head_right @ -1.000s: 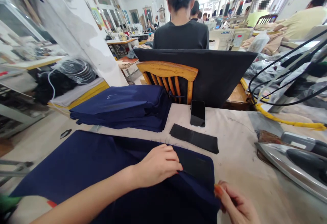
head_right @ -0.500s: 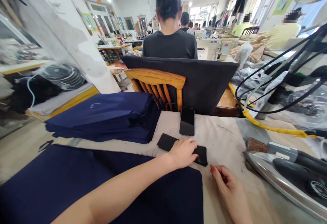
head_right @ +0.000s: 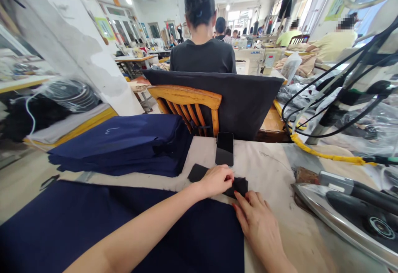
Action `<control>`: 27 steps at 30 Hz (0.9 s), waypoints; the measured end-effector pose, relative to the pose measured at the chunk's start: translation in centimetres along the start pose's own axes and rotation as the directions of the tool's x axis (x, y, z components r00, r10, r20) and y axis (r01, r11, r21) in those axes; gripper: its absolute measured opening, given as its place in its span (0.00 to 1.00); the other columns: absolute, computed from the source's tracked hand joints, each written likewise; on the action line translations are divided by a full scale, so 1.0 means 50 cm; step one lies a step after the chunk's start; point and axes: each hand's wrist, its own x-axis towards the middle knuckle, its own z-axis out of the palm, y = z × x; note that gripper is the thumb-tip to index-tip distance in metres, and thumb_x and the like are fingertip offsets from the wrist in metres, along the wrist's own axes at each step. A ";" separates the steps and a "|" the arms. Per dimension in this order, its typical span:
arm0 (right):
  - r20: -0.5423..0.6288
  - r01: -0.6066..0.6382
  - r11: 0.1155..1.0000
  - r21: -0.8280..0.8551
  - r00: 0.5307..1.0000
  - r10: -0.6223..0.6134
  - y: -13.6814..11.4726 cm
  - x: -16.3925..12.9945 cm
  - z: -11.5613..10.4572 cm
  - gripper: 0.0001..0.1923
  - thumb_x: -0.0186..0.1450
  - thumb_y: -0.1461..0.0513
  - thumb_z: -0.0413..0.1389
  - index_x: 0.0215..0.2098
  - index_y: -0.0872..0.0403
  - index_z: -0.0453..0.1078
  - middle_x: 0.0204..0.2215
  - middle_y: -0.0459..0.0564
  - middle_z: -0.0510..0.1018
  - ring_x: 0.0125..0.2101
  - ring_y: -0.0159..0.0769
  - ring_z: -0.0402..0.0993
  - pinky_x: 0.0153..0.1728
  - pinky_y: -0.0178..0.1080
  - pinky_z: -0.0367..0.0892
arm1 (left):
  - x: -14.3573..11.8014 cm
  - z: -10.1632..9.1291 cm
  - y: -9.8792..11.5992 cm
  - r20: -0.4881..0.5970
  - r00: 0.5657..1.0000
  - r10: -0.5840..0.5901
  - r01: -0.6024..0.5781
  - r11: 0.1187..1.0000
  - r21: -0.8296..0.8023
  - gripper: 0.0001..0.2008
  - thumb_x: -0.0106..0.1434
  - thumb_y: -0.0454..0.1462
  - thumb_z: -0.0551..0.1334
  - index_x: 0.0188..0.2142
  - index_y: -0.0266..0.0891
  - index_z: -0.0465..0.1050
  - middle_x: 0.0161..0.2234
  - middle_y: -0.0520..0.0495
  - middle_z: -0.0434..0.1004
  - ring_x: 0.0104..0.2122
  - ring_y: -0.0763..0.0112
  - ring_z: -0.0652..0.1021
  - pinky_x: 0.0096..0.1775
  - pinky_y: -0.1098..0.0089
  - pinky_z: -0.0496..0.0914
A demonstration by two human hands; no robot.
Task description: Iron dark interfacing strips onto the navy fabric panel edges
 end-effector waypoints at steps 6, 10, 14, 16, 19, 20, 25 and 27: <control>0.002 -0.003 0.997 -0.072 1.000 0.003 0.004 0.001 0.012 0.19 0.68 0.53 0.46 0.50 0.52 0.69 0.33 0.51 0.69 0.37 0.41 0.67 0.38 0.44 0.65 | -0.013 -0.036 -0.014 -0.115 0.992 0.049 -0.081 0.951 -0.297 0.03 0.55 0.31 0.58 0.26 0.37 0.69 0.43 0.45 0.71 0.44 0.64 0.74 0.47 0.66 0.68; 0.007 -0.004 0.996 -0.083 1.000 0.005 0.008 -0.002 0.013 0.20 0.68 0.52 0.46 0.52 0.52 0.68 0.34 0.51 0.68 0.38 0.40 0.67 0.39 0.44 0.66 | -0.063 -0.118 -0.052 -0.214 0.976 0.042 -0.155 0.823 -0.547 0.06 0.62 0.33 0.51 0.32 0.36 0.66 0.46 0.41 0.72 0.46 0.66 0.74 0.48 0.64 0.69; 0.009 -0.011 0.998 -0.063 1.000 0.011 0.008 -0.003 0.012 0.22 0.68 0.51 0.45 0.52 0.52 0.69 0.34 0.51 0.68 0.38 0.41 0.66 0.40 0.44 0.66 | -0.190 -0.238 -0.094 -0.373 0.927 -0.040 -0.307 0.491 -0.815 0.08 0.63 0.40 0.54 0.36 0.37 0.66 0.41 0.42 0.75 0.44 0.61 0.76 0.48 0.57 0.68; 0.011 -0.018 0.999 -0.042 1.000 0.018 0.008 -0.004 0.012 0.23 0.68 0.49 0.44 0.52 0.52 0.69 0.33 0.51 0.68 0.38 0.41 0.66 0.40 0.45 0.66 | -0.273 -0.296 -0.097 -0.436 0.898 -0.053 -0.406 0.281 -0.870 0.09 0.59 0.41 0.61 0.36 0.38 0.69 0.39 0.45 0.76 0.44 0.59 0.76 0.53 0.53 0.64; 0.007 -0.039 0.999 0.002 0.999 0.039 0.009 -0.001 0.011 0.25 0.68 0.47 0.43 0.51 0.51 0.70 0.33 0.51 0.68 0.39 0.42 0.67 0.40 0.45 0.66 | -0.386 -0.356 -0.074 -0.515 0.856 -0.043 -0.495 0.217 -0.841 0.09 0.59 0.40 0.63 0.36 0.38 0.71 0.37 0.47 0.76 0.42 0.61 0.76 0.57 0.47 0.59; 0.003 -0.047 0.999 0.020 0.999 0.047 0.009 0.001 0.010 0.26 0.67 0.46 0.43 0.50 0.51 0.71 0.33 0.51 0.69 0.39 0.42 0.67 0.40 0.46 0.66 | -0.415 -0.367 -0.062 -0.529 0.849 -0.018 -0.514 0.210 -0.832 0.08 0.59 0.41 0.63 0.36 0.39 0.71 0.36 0.48 0.76 0.41 0.62 0.76 0.57 0.46 0.57; -0.059 -0.133 0.982 0.132 0.988 0.142 -0.025 0.001 -0.012 0.30 0.64 0.41 0.41 0.49 0.51 0.71 0.29 0.51 0.69 0.34 0.41 0.68 0.34 0.43 0.67 | -0.473 -0.339 -0.004 -0.364 0.917 0.161 -0.398 0.407 -0.822 0.08 0.62 0.41 0.61 0.31 0.38 0.67 0.28 0.50 0.74 0.33 0.68 0.76 0.58 0.48 0.54; -0.082 -0.187 0.962 0.199 0.975 0.207 -0.066 -0.012 -0.028 0.28 0.65 0.43 0.43 0.49 0.51 0.70 0.30 0.50 0.72 0.31 0.38 0.70 0.30 0.39 0.68 | -0.465 -0.298 0.014 -0.212 0.965 0.154 -0.262 0.538 -0.801 0.06 0.63 0.37 0.59 0.31 0.37 0.66 0.30 0.49 0.73 0.33 0.70 0.75 0.53 0.55 0.62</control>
